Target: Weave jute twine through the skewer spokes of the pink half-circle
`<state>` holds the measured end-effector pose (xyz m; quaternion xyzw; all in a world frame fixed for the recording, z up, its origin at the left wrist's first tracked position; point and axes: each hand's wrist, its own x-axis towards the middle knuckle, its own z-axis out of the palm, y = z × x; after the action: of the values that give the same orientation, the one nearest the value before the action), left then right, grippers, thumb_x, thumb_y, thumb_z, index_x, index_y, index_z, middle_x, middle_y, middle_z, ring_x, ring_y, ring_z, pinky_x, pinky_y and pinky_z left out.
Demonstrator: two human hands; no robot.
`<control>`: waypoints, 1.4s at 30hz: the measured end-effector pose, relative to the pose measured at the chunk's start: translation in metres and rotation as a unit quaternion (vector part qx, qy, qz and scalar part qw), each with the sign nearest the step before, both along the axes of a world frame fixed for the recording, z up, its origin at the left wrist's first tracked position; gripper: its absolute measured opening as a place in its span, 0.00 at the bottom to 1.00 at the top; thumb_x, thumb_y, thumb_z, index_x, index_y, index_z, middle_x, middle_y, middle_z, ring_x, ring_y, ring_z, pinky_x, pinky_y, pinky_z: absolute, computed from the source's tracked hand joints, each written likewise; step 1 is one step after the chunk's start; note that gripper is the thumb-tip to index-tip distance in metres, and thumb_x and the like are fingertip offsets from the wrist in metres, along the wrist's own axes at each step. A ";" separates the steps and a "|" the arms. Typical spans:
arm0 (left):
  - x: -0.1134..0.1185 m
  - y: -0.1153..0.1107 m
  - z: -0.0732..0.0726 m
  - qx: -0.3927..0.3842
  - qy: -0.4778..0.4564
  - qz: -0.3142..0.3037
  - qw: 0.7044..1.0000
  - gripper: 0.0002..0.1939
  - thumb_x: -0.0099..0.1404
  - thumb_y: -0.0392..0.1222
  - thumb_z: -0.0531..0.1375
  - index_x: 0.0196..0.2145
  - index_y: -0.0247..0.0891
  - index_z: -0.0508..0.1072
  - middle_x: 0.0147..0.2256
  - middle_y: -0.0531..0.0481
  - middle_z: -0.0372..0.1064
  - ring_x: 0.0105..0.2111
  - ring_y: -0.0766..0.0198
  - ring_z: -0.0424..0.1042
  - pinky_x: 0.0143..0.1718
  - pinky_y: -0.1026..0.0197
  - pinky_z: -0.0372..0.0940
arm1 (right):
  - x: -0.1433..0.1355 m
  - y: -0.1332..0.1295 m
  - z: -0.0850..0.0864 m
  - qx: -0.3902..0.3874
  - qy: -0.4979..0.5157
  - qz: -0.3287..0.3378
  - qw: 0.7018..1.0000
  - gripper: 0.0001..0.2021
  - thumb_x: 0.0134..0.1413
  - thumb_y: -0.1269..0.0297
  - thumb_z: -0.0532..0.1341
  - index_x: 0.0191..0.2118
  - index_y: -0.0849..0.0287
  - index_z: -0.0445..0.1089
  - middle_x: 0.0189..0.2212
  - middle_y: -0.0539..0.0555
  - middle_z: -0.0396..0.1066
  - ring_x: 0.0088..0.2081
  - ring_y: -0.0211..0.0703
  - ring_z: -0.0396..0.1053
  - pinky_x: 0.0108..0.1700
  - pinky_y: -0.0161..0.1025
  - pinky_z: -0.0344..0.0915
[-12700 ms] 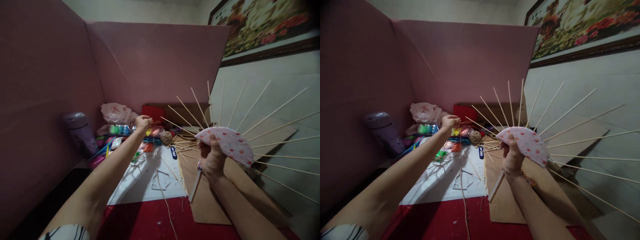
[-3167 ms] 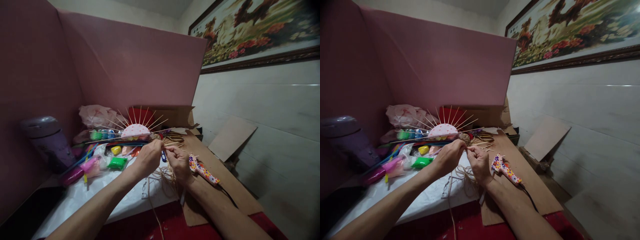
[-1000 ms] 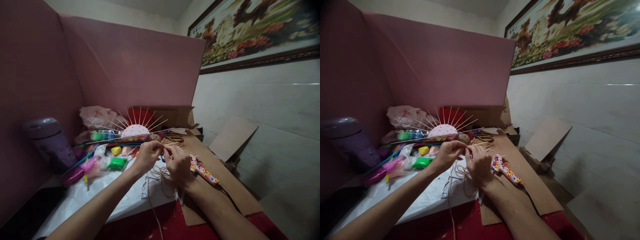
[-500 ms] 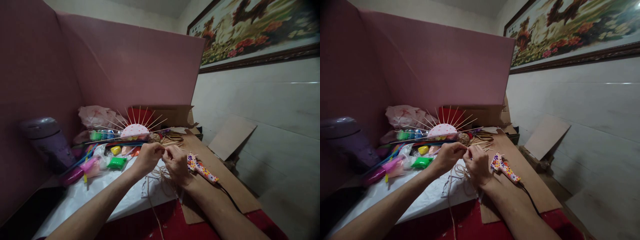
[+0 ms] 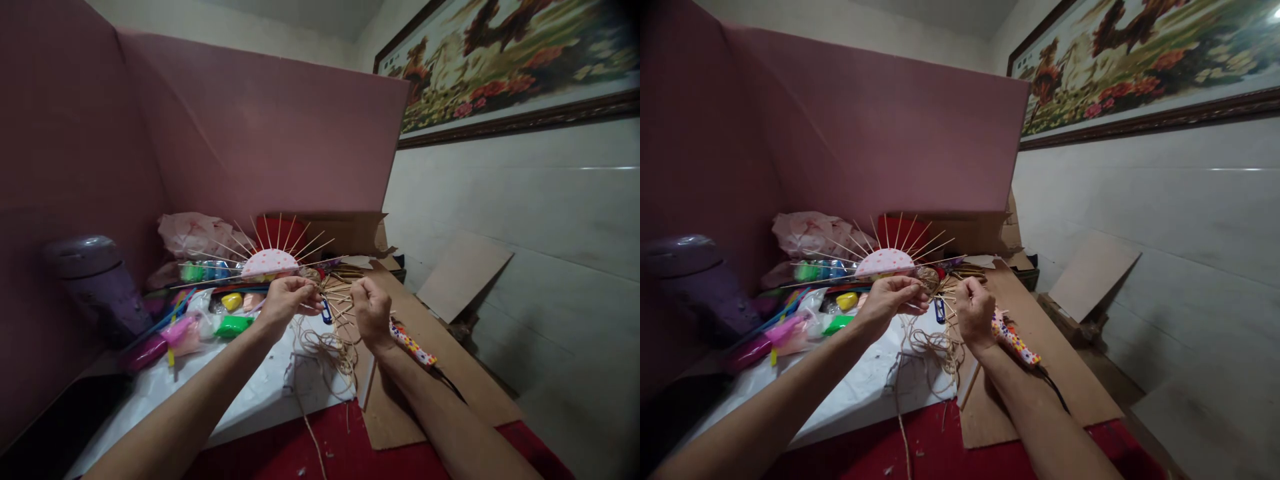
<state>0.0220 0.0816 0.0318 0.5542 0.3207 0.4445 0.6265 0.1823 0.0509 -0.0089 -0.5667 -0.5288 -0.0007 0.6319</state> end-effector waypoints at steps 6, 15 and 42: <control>-0.002 0.000 0.000 0.035 0.045 -0.022 0.998 0.11 0.51 0.43 0.62 0.28 0.30 0.69 0.22 0.49 0.70 0.18 0.68 0.69 0.18 0.65 0.67 | -0.010 -0.002 -0.003 -0.035 -0.027 0.153 0.987 0.09 0.49 0.71 0.51 0.30 0.60 0.68 0.25 0.49 0.68 0.27 0.37 0.64 0.30 0.33 0.60; 0.004 -0.003 -0.005 0.077 0.089 -0.007 0.993 0.11 0.51 0.44 0.62 0.26 0.30 0.70 0.20 0.50 0.68 0.16 0.70 0.66 0.14 0.69 0.61 | -0.021 -0.010 0.004 -0.075 0.075 0.291 0.951 0.10 0.55 0.59 0.56 0.30 0.60 0.66 0.22 0.48 0.65 0.25 0.36 0.64 0.29 0.33 0.62; 0.002 0.002 -0.011 0.099 -0.004 0.040 0.994 0.16 0.53 0.51 0.61 0.24 0.32 0.69 0.20 0.52 0.66 0.18 0.70 0.63 0.16 0.68 0.60 | -0.021 -0.008 -0.002 -0.095 0.122 0.317 0.936 0.09 0.52 0.59 0.58 0.29 0.59 0.65 0.18 0.45 0.62 0.17 0.31 0.54 0.18 0.30 0.50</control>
<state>0.0245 0.0831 0.0212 0.5987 0.2941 0.5008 0.5516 0.1616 0.0429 -0.0108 -0.4227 -0.5975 0.3191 0.6021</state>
